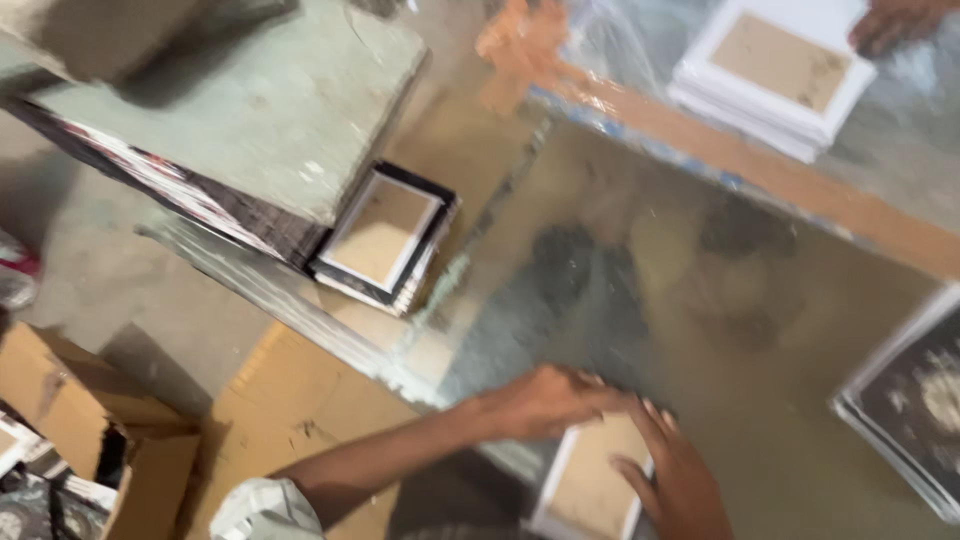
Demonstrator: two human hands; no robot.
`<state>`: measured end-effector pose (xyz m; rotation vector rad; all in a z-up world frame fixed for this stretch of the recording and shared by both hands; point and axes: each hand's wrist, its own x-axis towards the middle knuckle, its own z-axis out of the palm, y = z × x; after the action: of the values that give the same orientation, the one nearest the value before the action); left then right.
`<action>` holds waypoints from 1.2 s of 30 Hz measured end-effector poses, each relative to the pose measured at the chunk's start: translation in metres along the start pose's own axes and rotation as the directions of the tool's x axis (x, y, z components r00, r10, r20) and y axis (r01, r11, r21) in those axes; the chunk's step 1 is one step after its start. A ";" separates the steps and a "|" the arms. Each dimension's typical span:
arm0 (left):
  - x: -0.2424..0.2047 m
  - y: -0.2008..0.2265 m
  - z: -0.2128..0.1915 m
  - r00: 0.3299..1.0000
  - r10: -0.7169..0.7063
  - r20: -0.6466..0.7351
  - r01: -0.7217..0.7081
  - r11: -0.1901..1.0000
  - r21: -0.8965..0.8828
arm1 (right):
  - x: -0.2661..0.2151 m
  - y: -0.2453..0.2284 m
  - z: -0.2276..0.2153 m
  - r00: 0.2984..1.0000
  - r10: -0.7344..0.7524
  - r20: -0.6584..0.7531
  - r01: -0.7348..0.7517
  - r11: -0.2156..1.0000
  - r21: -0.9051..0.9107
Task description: The person assembles small photo frames by hand on a glass table. They pick up a frame back, place a beige mat board on top, and then cover it with a front panel featuring a clock design. The person presses the edges to secure the layers and stacks the completed frames. A coworker is visible in the background performing similar assembly tasks.
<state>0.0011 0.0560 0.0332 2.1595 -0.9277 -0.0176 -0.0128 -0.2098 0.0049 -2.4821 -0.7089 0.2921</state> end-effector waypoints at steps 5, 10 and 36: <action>0.011 -0.008 -0.010 0.991 -0.119 -0.061 0.096 0.949 -0.299 | -0.009 -0.049 -0.024 0.990 -0.012 -0.140 0.018 0.999 0.039; 0.061 -0.025 -0.067 0.945 -0.214 -0.247 -0.079 0.583 -0.808 | -0.010 -0.066 -0.029 0.980 0.077 -0.186 -0.065 0.995 0.070; 0.136 -0.004 0.071 0.930 0.270 -0.251 -0.222 0.953 0.205 | -0.027 -0.059 0.004 0.764 0.157 -0.626 -0.202 0.979 -0.001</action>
<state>0.0824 -0.0730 0.0174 2.1143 -1.0590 0.4947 -0.0620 -0.1804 0.0353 -2.4830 -0.1960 -0.4928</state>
